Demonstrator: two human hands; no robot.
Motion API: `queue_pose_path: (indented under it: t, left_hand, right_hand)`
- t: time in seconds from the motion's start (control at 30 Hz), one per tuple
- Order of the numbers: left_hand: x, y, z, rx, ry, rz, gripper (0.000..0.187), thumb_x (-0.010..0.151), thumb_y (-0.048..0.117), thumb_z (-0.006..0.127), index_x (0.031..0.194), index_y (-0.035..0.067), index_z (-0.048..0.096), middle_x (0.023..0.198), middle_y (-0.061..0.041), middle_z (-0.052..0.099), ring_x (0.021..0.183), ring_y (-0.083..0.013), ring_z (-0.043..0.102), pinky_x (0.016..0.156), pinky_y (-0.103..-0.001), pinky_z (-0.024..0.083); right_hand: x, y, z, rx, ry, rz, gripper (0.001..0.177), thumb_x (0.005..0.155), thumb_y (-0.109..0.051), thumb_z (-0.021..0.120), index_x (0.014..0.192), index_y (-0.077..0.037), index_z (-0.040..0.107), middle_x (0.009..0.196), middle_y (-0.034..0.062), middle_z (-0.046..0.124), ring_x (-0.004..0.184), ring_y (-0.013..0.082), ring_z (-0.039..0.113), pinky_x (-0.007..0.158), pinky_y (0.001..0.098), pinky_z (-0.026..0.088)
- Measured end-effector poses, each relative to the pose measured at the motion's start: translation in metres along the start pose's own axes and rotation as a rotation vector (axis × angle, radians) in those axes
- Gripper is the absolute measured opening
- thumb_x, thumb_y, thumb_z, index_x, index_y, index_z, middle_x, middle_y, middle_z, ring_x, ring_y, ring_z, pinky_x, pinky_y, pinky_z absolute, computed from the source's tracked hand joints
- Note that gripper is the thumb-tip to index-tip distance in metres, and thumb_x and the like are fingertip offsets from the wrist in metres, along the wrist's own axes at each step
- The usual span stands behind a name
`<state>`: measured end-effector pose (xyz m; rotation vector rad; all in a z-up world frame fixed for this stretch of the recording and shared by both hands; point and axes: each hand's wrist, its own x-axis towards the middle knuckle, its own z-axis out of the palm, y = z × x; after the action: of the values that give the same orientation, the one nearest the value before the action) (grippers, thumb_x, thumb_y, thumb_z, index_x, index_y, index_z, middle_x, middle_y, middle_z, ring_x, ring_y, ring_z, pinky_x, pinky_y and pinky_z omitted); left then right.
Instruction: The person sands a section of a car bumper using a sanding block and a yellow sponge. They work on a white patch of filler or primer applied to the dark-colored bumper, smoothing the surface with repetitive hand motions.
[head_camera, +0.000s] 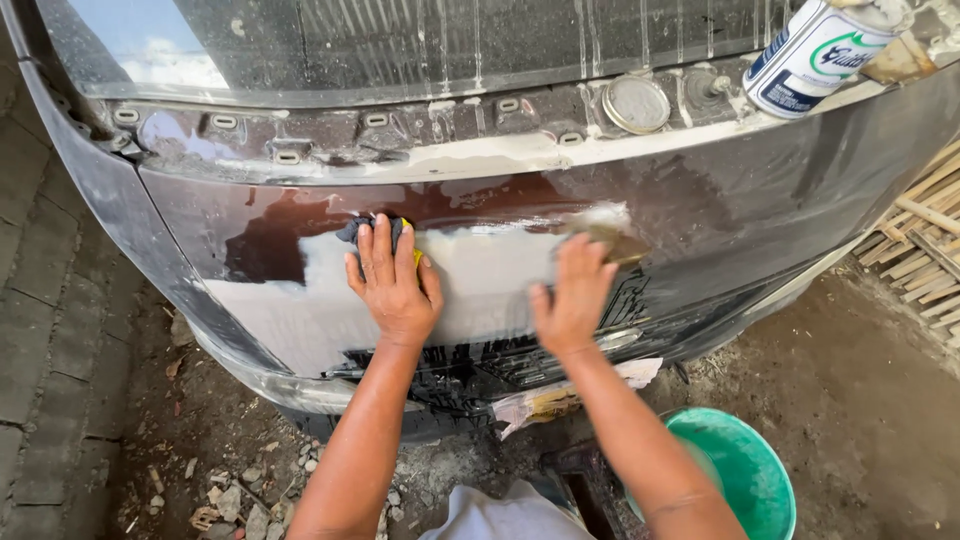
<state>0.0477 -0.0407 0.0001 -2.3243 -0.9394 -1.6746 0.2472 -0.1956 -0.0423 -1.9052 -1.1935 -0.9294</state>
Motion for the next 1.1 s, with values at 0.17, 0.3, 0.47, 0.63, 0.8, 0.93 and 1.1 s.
queue_pose_path:
  t: [0.17, 0.3, 0.47, 0.63, 0.8, 0.93, 1.1]
  left_hand:
    - [-0.001, 0.01, 0.003, -0.007, -0.031, 0.051, 0.044, 0.098, 0.019, 0.064, 0.14, 0.006, 0.062, 0.157, -0.02, 0.049, 0.15, -0.0398, 0.041, 0.122, -0.058, 0.018]
    - [-0.001, 0.013, 0.006, 0.006, -0.021, 0.017, 0.044, 0.097, 0.018, 0.065, 0.139, 0.007, 0.063, 0.157, -0.02, 0.049, 0.15, -0.0399, 0.041, 0.122, -0.058, 0.019]
    - [-0.002, 0.024, 0.009, 0.007, -0.008, 0.006, 0.044, 0.097, 0.018, 0.065, 0.139, 0.006, 0.063, 0.157, -0.021, 0.049, 0.15, -0.0408, 0.041, 0.122, -0.058, 0.02]
    - [0.0, 0.025, 0.007, 0.02, -0.023, 0.024, 0.045, 0.096, 0.02, 0.065, 0.139, 0.006, 0.063, 0.156, -0.021, 0.049, 0.149, -0.0398, 0.041, 0.121, -0.059, 0.019]
    - [-0.006, 0.038, 0.015, -0.007, 0.014, -0.028, 0.045, 0.098, 0.018, 0.063, 0.141, 0.005, 0.061, 0.158, -0.022, 0.048, 0.15, -0.0423, 0.04, 0.124, -0.057, 0.023]
    - [-0.005, 0.037, 0.015, 0.013, 0.0, -0.019, 0.045, 0.099, 0.019, 0.064, 0.141, 0.005, 0.061, 0.158, -0.022, 0.048, 0.15, -0.0423, 0.04, 0.123, -0.058, 0.023]
    - [-0.005, 0.045, 0.018, 0.015, 0.04, -0.054, 0.045, 0.098, 0.017, 0.063, 0.141, 0.004, 0.061, 0.157, -0.022, 0.048, 0.15, -0.0423, 0.04, 0.123, -0.058, 0.022]
  right_hand:
    - [-0.009, -0.029, -0.001, 0.023, -0.525, -0.193, 0.07, 0.101, -0.059, 0.033, 0.152, -0.014, 0.047, 0.161, 0.0101, 0.041, 0.15, 0.0286, 0.034, 0.119, 0.059, 0.021]
    - [0.007, 0.016, -0.002, -0.096, -0.392, -0.128, 0.065, 0.099, -0.054, 0.039, 0.151, -0.015, 0.045, 0.163, 0.0103, 0.036, 0.154, 0.03, 0.03, 0.118, 0.0688, 0.018]
    - [-0.002, -0.006, 0.002, 0.109, -0.204, -0.173, 0.07, 0.106, -0.052, 0.036, 0.159, -0.006, 0.036, 0.168, 0.0186, 0.029, 0.156, 0.0398, 0.025, 0.119, 0.0708, 0.018]
    - [-0.002, 0.03, 0.002, 0.022, -0.543, -0.415, 0.065, 0.102, -0.052, 0.041, 0.156, -0.015, 0.043, 0.166, 0.0089, 0.034, 0.152, 0.0298, 0.03, 0.115, 0.0692, 0.019]
    - [-0.008, 0.033, -0.011, 0.143, -0.179, -0.127, 0.066, 0.108, -0.055, 0.039, 0.158, -0.012, 0.038, 0.169, 0.0107, 0.033, 0.157, 0.0274, 0.029, 0.121, 0.0598, 0.024]
    - [-0.023, 0.051, -0.005, 0.083, -0.405, -0.498, 0.068, 0.108, -0.058, 0.038, 0.159, -0.014, 0.039, 0.17, 0.0057, 0.03, 0.158, 0.0266, 0.024, 0.125, 0.0609, 0.012]
    - [0.008, 0.05, -0.008, 0.08, -0.154, -0.086, 0.066, 0.111, -0.05, 0.039, 0.162, -0.008, 0.037, 0.173, 0.0117, 0.029, 0.161, 0.0348, 0.025, 0.125, 0.0707, 0.011]
